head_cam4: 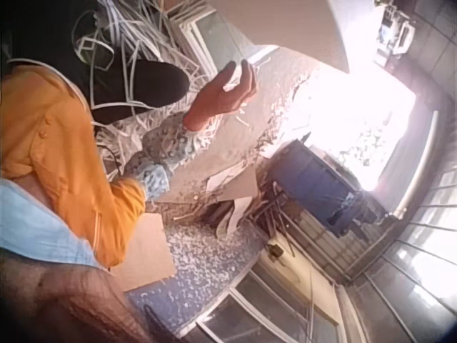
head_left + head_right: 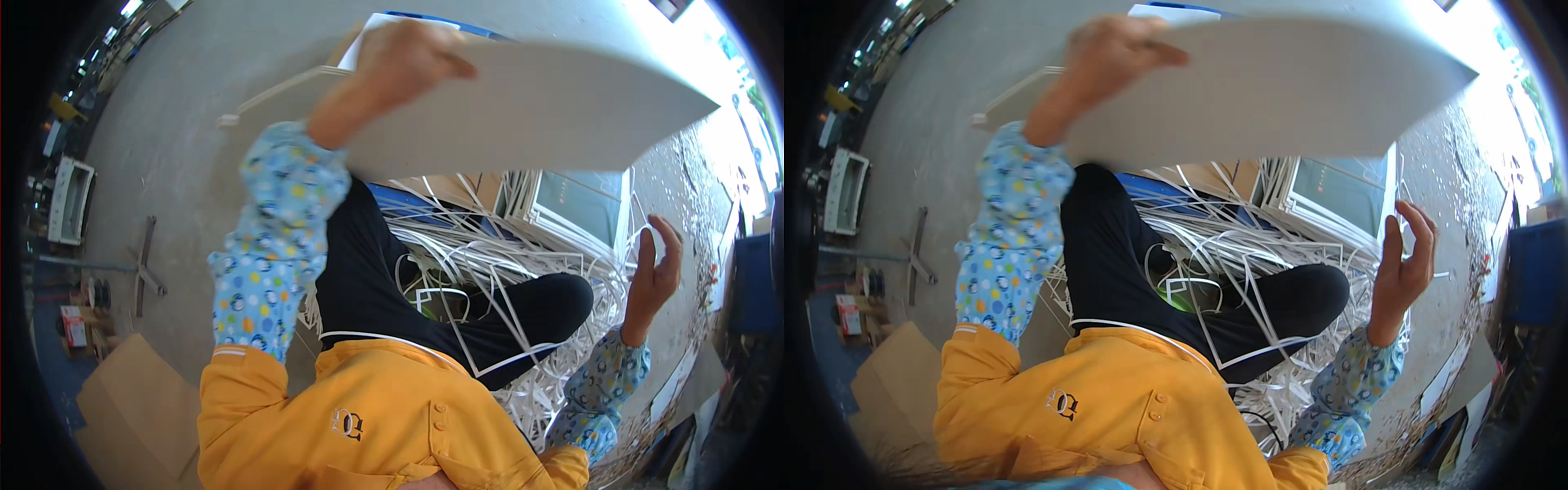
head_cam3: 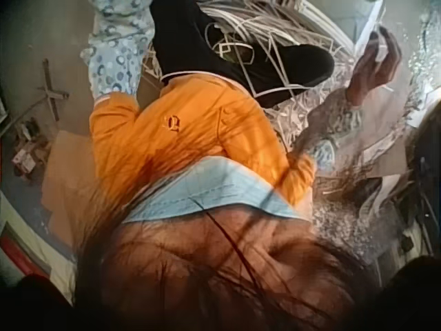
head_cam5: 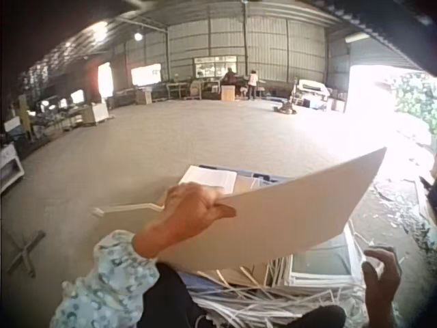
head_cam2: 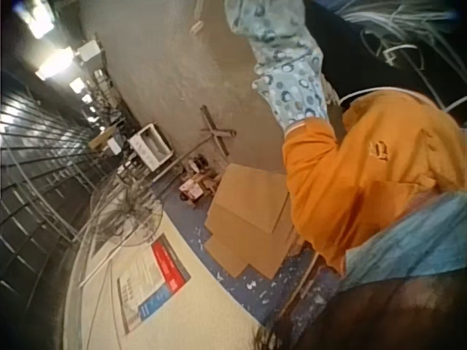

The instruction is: Sorting and organizing cardboard sheets and thin binding strips from packaging materials.

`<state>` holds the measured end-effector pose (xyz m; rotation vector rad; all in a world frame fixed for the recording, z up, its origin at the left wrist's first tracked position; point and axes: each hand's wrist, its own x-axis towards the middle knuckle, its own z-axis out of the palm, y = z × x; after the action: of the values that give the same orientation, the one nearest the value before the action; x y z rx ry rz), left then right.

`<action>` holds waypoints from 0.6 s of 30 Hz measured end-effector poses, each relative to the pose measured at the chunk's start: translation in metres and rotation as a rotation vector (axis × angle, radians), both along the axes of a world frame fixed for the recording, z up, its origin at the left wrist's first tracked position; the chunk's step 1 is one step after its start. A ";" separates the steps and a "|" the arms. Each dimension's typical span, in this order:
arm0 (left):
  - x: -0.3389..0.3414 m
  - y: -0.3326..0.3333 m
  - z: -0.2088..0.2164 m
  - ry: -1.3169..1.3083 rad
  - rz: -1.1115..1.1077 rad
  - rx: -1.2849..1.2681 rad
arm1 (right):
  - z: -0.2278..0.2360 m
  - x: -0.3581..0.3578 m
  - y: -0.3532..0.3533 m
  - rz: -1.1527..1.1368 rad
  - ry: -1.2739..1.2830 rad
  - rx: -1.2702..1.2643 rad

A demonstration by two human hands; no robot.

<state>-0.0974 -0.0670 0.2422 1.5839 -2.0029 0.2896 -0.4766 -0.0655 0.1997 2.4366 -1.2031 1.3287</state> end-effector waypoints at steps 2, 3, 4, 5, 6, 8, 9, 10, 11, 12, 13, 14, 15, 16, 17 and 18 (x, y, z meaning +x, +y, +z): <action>-0.031 -0.010 -0.023 0.014 -0.055 0.063 | 0.026 0.043 0.002 0.138 0.171 -0.248; -0.045 -0.015 -0.035 -0.008 -0.130 0.050 | 0.031 0.062 0.003 0.159 0.225 -0.233; -0.057 -0.013 -0.039 -0.037 -0.176 0.079 | 0.035 0.082 0.002 0.193 0.272 -0.218; -0.068 -0.009 -0.043 -0.064 -0.219 0.106 | 0.034 0.098 0.000 0.160 0.357 -0.156; -0.072 -0.009 -0.063 -0.092 -0.208 0.059 | 0.027 0.114 -0.001 0.147 0.436 -0.096; -0.087 -0.014 -0.094 -0.086 -0.242 0.004 | 0.001 0.117 -0.011 0.104 0.596 0.141; -0.090 -0.010 -0.104 -0.063 -0.249 0.008 | -0.017 0.117 -0.017 0.141 0.589 0.227; -0.094 -0.008 -0.113 -0.092 -0.222 0.026 | -0.034 0.114 -0.021 0.126 0.586 0.220; -0.096 -0.004 -0.122 -0.124 -0.185 0.050 | -0.047 0.113 -0.023 0.124 0.581 0.214; -0.100 -0.003 -0.133 -0.111 -0.158 0.046 | -0.055 0.113 -0.021 0.149 0.597 0.203; -0.106 -0.003 -0.144 -0.116 -0.160 0.023 | -0.061 0.110 -0.019 0.128 0.598 0.211; -0.106 0.000 -0.150 -0.126 -0.164 0.003 | -0.067 0.108 -0.017 0.108 0.594 0.221; -0.103 0.002 -0.157 -0.116 -0.145 0.003 | -0.073 0.107 -0.015 0.125 0.606 0.216; -0.101 0.005 -0.162 -0.135 -0.171 -0.024 | -0.078 0.104 -0.013 0.132 0.582 0.229; -0.098 0.010 -0.163 -0.153 -0.197 -0.050 | -0.085 0.100 -0.011 0.139 0.561 0.244; -0.086 0.014 -0.167 -0.176 -0.124 -0.095 | -0.098 0.095 -0.010 0.150 0.569 0.247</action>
<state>-0.1833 -0.0529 0.0755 1.4115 -2.1765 0.4831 -0.3812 -0.0752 0.1019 2.8327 -1.0893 0.4528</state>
